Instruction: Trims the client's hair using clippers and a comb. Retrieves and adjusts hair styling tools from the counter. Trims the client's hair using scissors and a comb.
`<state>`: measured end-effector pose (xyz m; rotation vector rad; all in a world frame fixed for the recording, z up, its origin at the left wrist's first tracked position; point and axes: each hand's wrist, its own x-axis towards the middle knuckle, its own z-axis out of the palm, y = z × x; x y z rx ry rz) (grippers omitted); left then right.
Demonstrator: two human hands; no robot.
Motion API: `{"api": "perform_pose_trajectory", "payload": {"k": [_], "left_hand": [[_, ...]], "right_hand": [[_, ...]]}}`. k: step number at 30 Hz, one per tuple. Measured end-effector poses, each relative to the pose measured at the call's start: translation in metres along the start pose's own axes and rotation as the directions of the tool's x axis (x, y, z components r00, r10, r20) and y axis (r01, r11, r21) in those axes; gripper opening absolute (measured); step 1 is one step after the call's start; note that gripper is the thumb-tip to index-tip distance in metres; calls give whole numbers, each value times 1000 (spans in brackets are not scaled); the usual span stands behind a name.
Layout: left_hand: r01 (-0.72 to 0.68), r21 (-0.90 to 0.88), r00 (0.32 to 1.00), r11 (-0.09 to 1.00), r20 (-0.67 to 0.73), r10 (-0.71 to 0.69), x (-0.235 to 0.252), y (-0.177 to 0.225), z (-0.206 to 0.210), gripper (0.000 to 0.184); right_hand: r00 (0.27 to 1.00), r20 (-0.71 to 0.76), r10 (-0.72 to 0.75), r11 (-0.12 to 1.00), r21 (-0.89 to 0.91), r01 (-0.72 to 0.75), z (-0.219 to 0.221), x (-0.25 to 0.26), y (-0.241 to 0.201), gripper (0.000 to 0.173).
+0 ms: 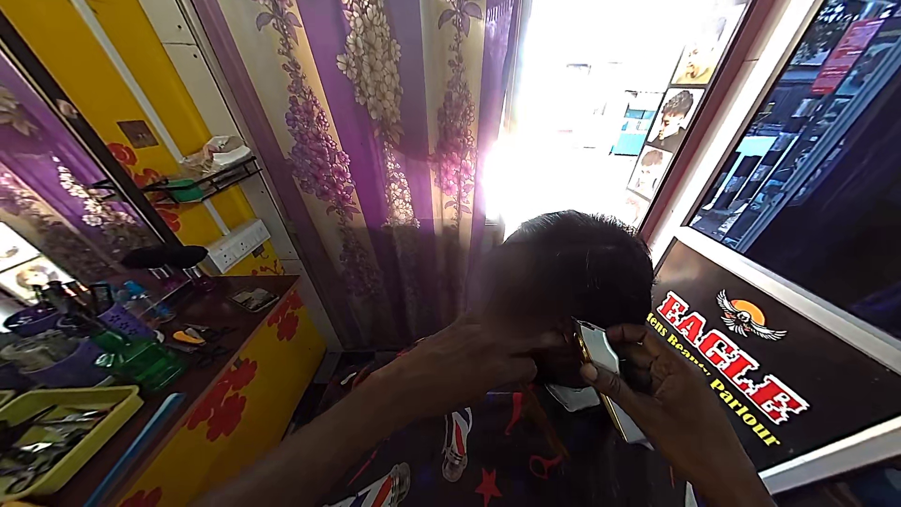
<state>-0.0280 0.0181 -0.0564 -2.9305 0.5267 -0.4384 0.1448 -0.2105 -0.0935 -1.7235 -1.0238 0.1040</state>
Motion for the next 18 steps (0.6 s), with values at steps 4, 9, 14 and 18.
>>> {"api": "perform_pose_trajectory", "payload": {"k": [4,9,14,18], "left_hand": [[-1,12,1000,1000,-28,1,0,-1,2,17],[5,21,1000,1000,-17,-4,-2,-2,8,19],[9,23,1000,1000,24,-10,-1,0,7,21],[-2,25,1000,1000,9,2,-3,-1,6,21]], "right_hand": [[998,-14,-54,992,-113,52,1,3,-5,59],[963,53,-265,922,-280,269,-3,2,-7,51],[969,56,-241,959,-142,247,-13,-17,21,52],[992,-62,-114,993,32,116,-11,-23,31,52]]}}
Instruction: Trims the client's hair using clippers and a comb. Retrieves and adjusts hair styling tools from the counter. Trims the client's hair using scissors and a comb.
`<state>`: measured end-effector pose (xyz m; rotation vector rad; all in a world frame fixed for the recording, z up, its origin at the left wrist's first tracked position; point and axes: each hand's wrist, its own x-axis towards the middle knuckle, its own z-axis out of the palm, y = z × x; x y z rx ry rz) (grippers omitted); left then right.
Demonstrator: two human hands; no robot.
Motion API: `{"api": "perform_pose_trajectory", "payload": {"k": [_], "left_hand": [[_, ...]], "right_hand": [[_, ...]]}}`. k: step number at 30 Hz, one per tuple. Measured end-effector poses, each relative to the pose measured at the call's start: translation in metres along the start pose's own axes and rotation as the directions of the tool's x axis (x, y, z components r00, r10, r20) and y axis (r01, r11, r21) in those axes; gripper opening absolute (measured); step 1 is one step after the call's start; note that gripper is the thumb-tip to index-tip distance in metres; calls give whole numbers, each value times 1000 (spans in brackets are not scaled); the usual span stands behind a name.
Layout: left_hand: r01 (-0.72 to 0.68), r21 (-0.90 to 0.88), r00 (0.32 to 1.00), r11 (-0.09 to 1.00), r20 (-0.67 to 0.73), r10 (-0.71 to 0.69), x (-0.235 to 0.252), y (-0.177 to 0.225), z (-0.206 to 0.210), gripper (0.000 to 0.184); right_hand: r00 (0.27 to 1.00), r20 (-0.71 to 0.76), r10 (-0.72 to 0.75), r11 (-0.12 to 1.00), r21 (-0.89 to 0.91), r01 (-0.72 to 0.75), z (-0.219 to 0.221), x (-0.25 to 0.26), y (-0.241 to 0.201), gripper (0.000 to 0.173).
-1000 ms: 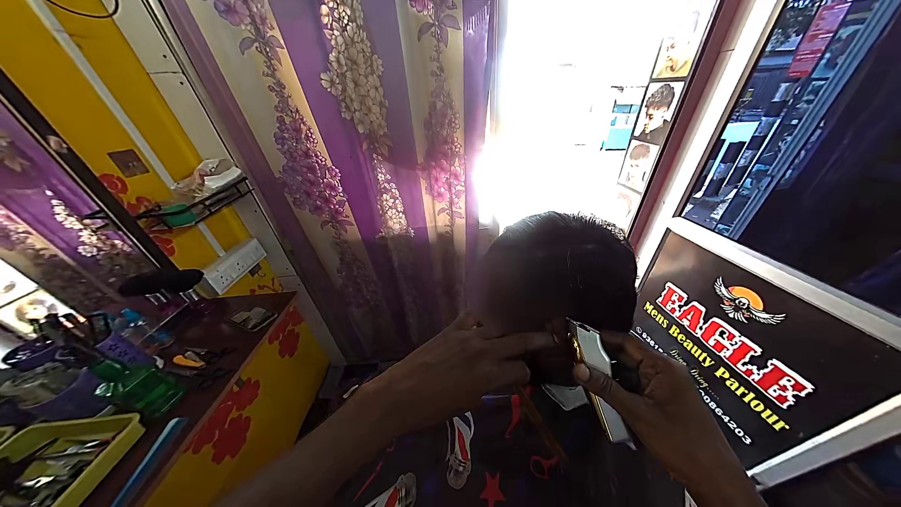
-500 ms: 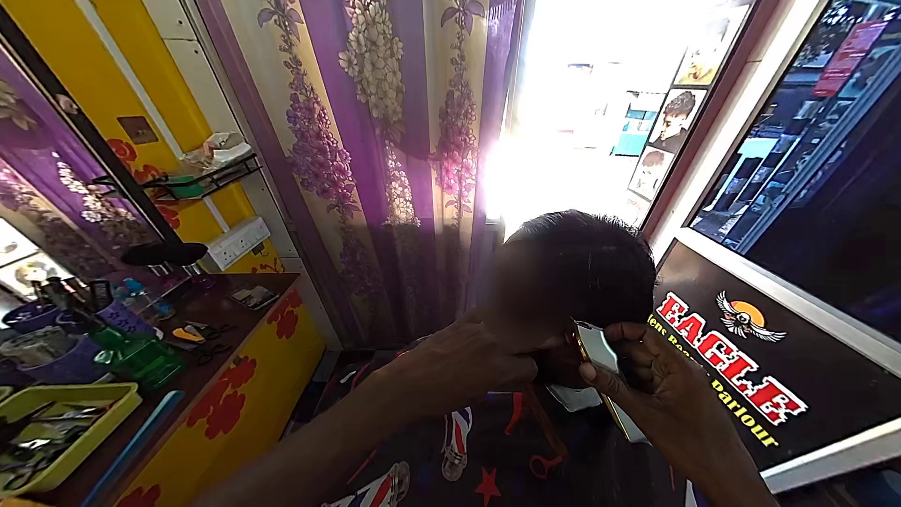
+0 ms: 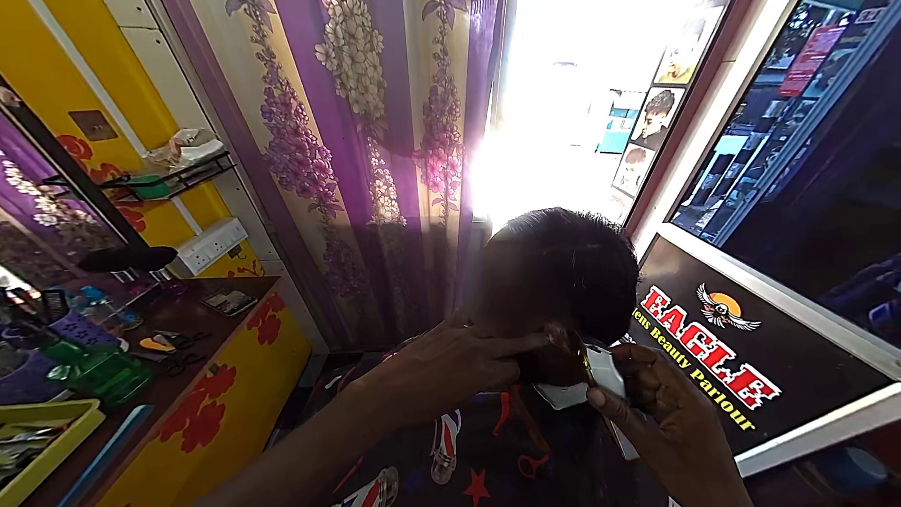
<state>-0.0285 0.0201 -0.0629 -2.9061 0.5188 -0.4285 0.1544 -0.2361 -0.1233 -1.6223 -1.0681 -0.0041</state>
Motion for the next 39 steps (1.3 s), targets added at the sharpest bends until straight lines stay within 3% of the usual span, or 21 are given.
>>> {"api": "perform_pose_trajectory", "payload": {"k": [3,13,27,31,33,36,39], "left_hand": [[-11,-1,1000,1000,-9,11,-1,-1,0,23],[0,-23,1000,1000,-10,0,0,-1,2,21],[17,-25,1000,1000,0,-17,5,-2,5,20],[24,-25,1000,999,10,-24,6,-3,6,19],[33,-45,999,998,33,-32,8,-3,9,22],[18,-75,998,997,56,-14,12,-3,9,22],[-44,-136,996,990,-86,33,7,-3,8,21]], "right_hand": [[999,-17,40,996,78,-38,1,0,3,52],[997,-25,67,993,96,-64,6,8,0,53],[996,89,-10,985,-172,26,2,36,-25,57],[983,165,-77,964,-241,116,-1,44,-26,54],[950,286,-124,970,-165,177,-16,44,-20,52],[845,468,-257,963,202,181,-49,32,-1,55],[849,446,-284,884,464,53,-69,3,9,55]]}}
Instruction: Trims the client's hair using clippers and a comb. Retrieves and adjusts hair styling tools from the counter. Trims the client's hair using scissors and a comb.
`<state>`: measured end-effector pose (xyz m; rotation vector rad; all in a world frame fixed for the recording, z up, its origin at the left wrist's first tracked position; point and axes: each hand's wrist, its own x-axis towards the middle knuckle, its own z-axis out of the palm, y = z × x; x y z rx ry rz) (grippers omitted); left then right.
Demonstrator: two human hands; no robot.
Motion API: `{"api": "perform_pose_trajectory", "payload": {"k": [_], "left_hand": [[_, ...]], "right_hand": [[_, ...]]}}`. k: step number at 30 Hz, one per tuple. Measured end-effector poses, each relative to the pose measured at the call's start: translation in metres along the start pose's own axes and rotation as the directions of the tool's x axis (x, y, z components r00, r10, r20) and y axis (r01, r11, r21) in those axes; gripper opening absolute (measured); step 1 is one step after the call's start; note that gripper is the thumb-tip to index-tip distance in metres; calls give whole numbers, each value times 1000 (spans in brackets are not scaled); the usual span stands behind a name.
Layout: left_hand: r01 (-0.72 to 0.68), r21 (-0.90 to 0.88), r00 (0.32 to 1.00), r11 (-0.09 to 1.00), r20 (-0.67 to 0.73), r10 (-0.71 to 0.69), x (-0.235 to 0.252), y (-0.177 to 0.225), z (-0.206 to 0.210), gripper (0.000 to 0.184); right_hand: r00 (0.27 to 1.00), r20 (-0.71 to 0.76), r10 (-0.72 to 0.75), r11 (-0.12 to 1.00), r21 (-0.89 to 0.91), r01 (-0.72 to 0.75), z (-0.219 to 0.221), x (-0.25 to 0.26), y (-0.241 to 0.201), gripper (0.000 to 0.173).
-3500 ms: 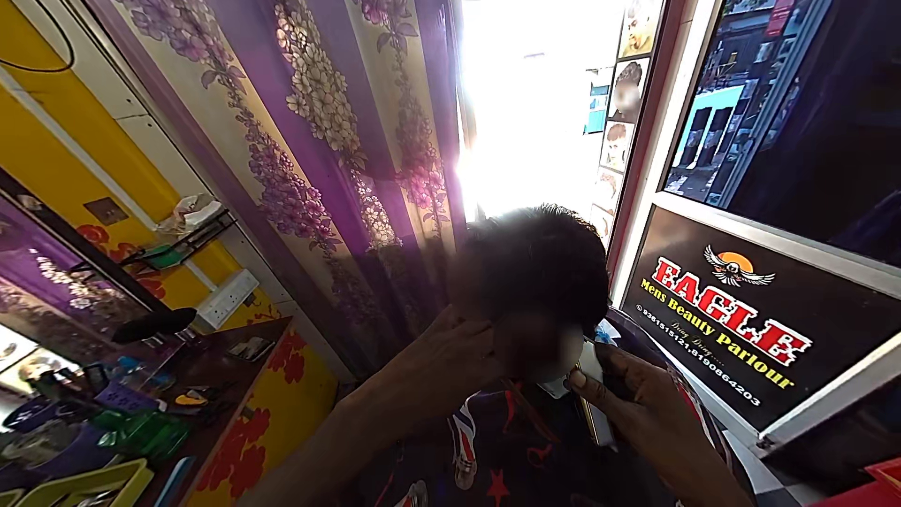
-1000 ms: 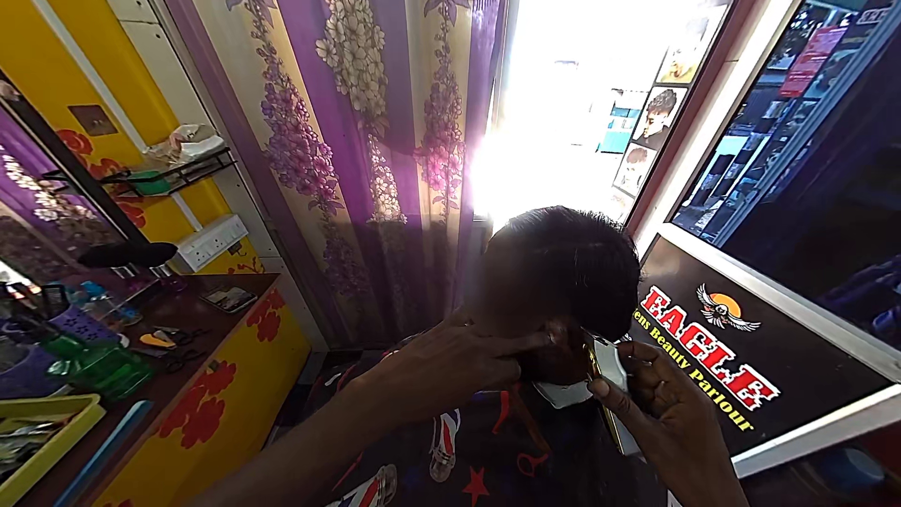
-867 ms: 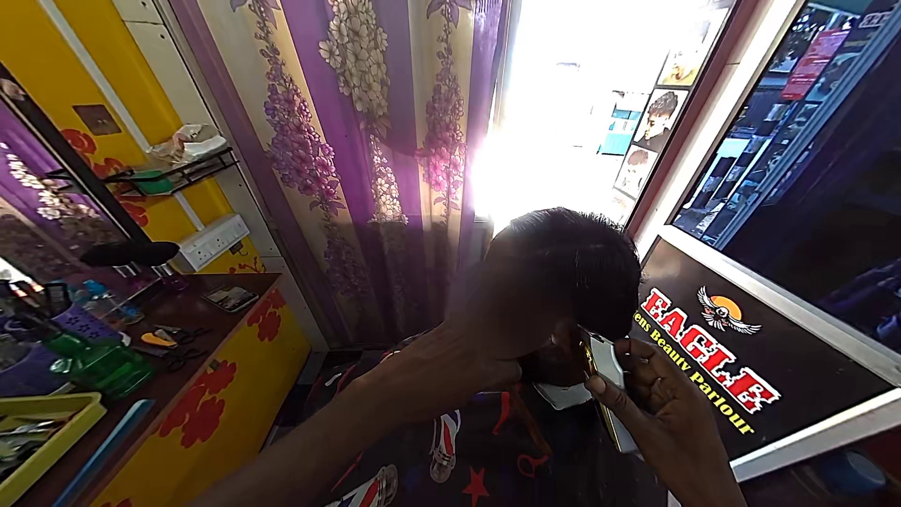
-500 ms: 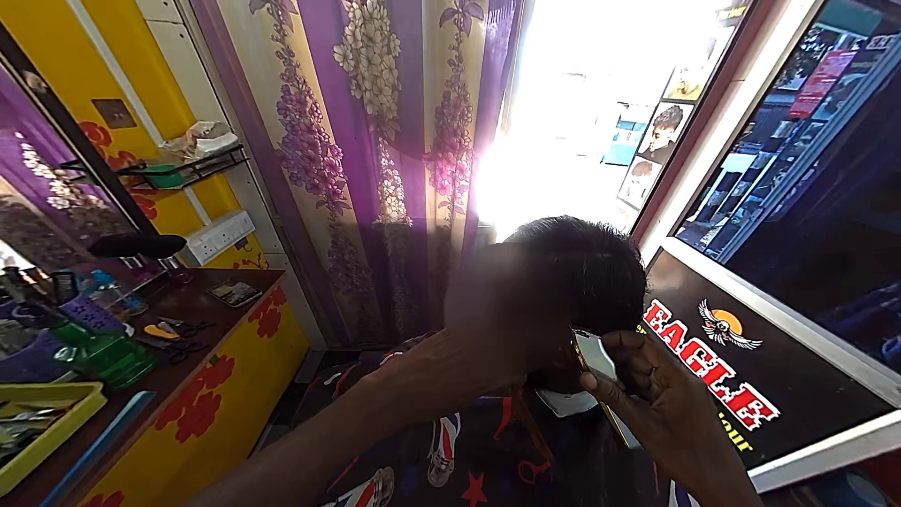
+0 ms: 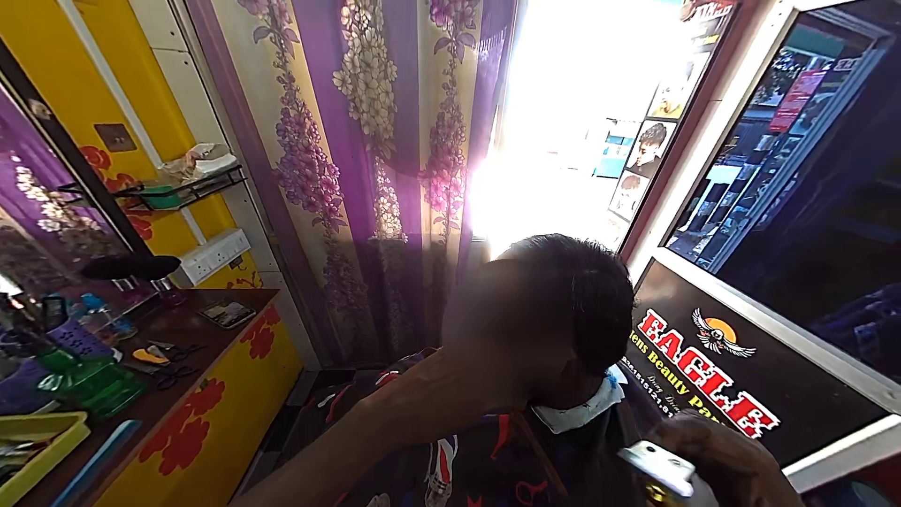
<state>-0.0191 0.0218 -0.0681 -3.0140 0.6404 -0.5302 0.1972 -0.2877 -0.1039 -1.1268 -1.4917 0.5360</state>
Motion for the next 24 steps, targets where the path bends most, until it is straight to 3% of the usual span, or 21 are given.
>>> {"api": "perform_pose_trajectory", "payload": {"k": [2,4,6,7,9,11,15,17,20,22,24], "left_hand": [[31,-97,948,995,-312,-60,-17,2,5,22],[181,-190,741,965,-619,-261,-33,4,9,19],[353,-312,514,882,-723,-461,-39,1,12,17],[407,-355,459,842,-718,-524,-39,-1,15,18],[463,-369,444,806,-690,-571,-34,-3,21,20],[480,-309,493,821,-680,-543,-23,1,24,21],[338,-211,576,917,-725,-378,-9,10,27,23],[263,-231,541,937,-769,-341,-17,13,20,21],[338,-332,403,881,-794,-455,-27,5,12,16],[394,-355,396,847,-766,-506,-29,-8,16,19],[435,-314,441,844,-743,-503,-24,-12,18,21]], "right_hand": [[994,-109,2,980,200,20,3,-29,11,56],[969,-243,42,928,370,53,12,-56,24,53],[941,-324,98,897,439,58,24,-80,36,50],[931,-343,123,892,449,48,28,-90,41,50],[915,-369,163,892,451,23,35,-104,47,50],[908,-378,182,902,431,-1,40,-110,50,50],[912,-372,173,901,434,7,46,-113,47,50],[913,-378,156,907,421,19,48,-116,46,51],[907,-388,162,913,408,11,52,-127,46,52],[906,-385,174,910,415,2,56,-132,46,51],[909,-379,173,907,420,2,59,-133,49,50]]}}
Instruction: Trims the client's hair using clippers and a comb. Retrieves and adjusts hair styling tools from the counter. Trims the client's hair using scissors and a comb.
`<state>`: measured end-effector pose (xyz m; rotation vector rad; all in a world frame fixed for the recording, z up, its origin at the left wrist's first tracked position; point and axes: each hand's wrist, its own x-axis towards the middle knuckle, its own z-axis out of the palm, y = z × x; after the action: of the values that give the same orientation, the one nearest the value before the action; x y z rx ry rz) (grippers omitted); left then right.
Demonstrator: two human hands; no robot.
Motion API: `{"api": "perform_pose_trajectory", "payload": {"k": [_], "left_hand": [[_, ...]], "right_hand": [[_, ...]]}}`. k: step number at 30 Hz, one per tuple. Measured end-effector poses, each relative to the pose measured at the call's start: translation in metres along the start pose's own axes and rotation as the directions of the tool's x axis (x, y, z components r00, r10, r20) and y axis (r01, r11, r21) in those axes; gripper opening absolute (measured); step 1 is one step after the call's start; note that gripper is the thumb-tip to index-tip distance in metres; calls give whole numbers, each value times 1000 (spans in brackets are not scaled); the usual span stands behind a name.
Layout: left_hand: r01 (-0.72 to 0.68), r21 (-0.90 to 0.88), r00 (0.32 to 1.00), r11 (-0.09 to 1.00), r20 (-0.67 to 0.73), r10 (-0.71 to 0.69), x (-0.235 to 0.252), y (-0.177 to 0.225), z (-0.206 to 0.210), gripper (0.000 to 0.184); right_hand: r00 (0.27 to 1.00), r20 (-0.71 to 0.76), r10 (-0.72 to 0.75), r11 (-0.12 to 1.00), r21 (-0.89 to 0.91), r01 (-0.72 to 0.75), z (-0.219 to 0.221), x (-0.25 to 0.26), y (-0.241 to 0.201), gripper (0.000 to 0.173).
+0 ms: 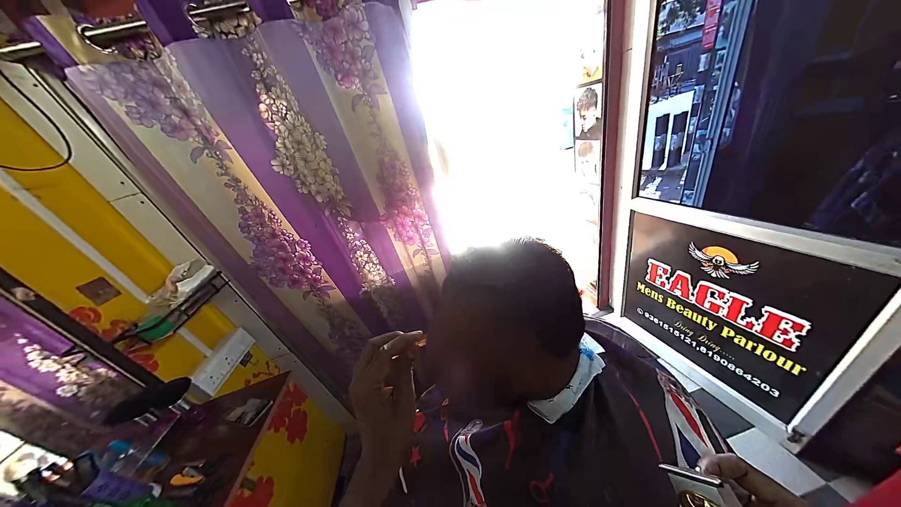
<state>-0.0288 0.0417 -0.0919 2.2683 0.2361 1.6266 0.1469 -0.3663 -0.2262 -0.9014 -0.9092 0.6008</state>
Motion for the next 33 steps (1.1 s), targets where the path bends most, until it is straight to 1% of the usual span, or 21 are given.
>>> {"api": "perform_pose_trajectory", "payload": {"k": [3,6,8,10,11,12,14,16,18,19,21,22,23,25,26,27,28,30,31,32,33], "left_hand": [[-110,94,993,989,45,107,4,14,12,21],[-274,181,960,945,102,259,9,34,24,22],[-451,187,888,873,191,418,14,41,26,24],[-628,139,771,766,251,586,26,44,22,22],[-653,112,751,749,231,619,32,45,17,20],[-633,103,769,767,193,609,39,47,13,18],[-540,121,839,833,152,522,55,48,1,17],[-483,153,872,862,171,458,67,41,-5,20],[-486,169,866,857,223,448,72,38,-3,23],[-507,166,850,846,261,458,71,41,0,24],[-579,153,788,801,360,500,66,54,10,24],[-630,139,737,764,418,531,62,62,15,24],[-688,116,670,716,482,565,59,69,20,24],[-810,60,500,583,591,634,51,76,26,23],[-845,27,438,535,610,660,49,76,25,23],[-850,6,428,526,590,685,48,75,21,25],[-831,8,470,556,545,694,49,72,14,25],[-757,85,612,648,440,658,62,64,-1,20],[-719,118,666,685,399,630,71,61,-6,20],[-690,139,699,710,383,604,80,57,-9,21],[-676,152,712,721,386,587,87,54,-11,24]], "right_hand": [[1000,-7,4,1000,2,-4,1,0,5,51],[1000,2,-1,1000,-22,1,5,3,7,52],[1000,10,-10,999,-42,11,5,4,8,53],[1000,10,-17,999,-51,18,6,2,8,53],[1000,11,-17,999,-45,18,6,1,8,53],[1000,10,-18,999,-37,18,7,-1,8,52],[1000,-3,-21,999,-37,21,6,-5,8,52],[1000,-20,-18,999,-30,18,4,-10,9,52],[999,-31,-7,999,-33,6,3,-14,10,52],[999,-34,-4,1000,-31,3,2,-15,11,51],[999,-33,-3,1000,-31,2,2,-15,10,52],[999,-34,-5,999,-34,3,2,-14,10,52],[999,-35,-7,999,-31,6,2,-14,11,52],[999,-34,-8,1000,-20,7,3,-13,11,52],[1000,-30,-10,1000,-12,10,3,-13,11,51],[1000,-22,-13,1000,-12,13,2,-14,10,52],[1000,-19,-17,1000,-12,17,0,-16,10,52],[999,-30,-23,1000,-8,23,-2,-22,13,52],[999,-41,-25,1000,-10,25,-4,-26,14,52],[998,-51,-22,1000,-19,21,-5,-29,15,52],[998,-61,-17,1000,-23,15,-7,-32,16,51]]}}
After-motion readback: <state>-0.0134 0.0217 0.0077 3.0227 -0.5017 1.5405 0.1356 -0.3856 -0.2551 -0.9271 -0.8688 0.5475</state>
